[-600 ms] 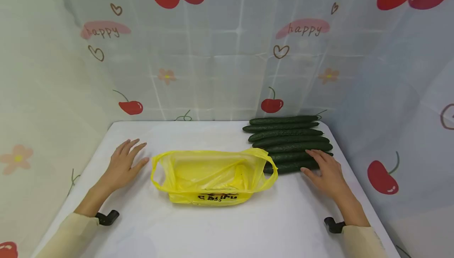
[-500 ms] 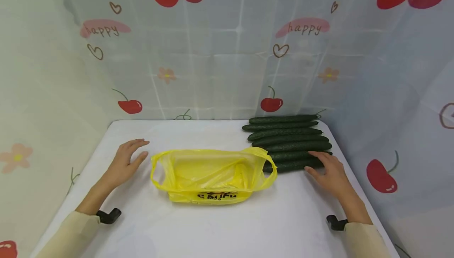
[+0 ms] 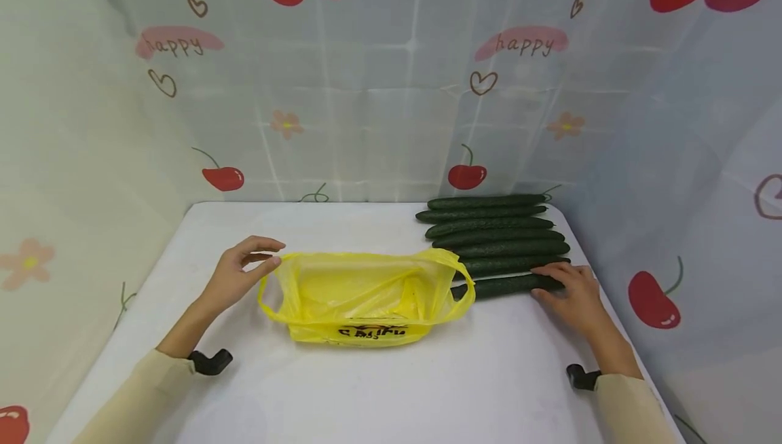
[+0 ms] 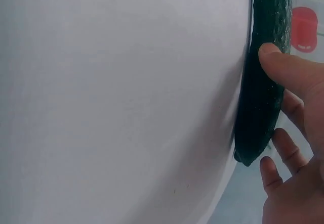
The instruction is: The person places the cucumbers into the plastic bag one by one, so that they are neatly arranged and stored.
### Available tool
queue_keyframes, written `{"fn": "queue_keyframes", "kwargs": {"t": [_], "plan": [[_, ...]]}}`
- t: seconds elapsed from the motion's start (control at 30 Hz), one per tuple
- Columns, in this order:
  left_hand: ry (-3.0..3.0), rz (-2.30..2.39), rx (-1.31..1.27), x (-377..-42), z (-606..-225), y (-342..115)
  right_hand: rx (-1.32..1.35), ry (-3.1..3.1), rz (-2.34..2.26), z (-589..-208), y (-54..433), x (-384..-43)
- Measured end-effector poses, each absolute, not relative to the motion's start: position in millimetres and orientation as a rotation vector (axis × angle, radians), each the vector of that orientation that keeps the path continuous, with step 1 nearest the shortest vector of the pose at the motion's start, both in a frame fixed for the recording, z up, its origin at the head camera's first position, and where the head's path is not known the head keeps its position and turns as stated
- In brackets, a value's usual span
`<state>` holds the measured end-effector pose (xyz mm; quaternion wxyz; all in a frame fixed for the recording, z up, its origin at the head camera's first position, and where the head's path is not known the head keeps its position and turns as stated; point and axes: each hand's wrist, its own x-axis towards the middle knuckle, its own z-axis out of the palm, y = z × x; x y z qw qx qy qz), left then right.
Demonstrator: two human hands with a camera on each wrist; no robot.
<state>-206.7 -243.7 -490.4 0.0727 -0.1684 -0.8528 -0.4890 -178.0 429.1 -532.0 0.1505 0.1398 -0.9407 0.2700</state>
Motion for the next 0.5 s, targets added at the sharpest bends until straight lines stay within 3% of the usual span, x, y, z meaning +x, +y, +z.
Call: {"fn": "queue_keyframes", "kwargs": {"t": [0.5], "plan": [[-2.499,-1.561,-0.433,-208,-496,-228,0.365,-2.739,0.856,-537,436,-166]]}}
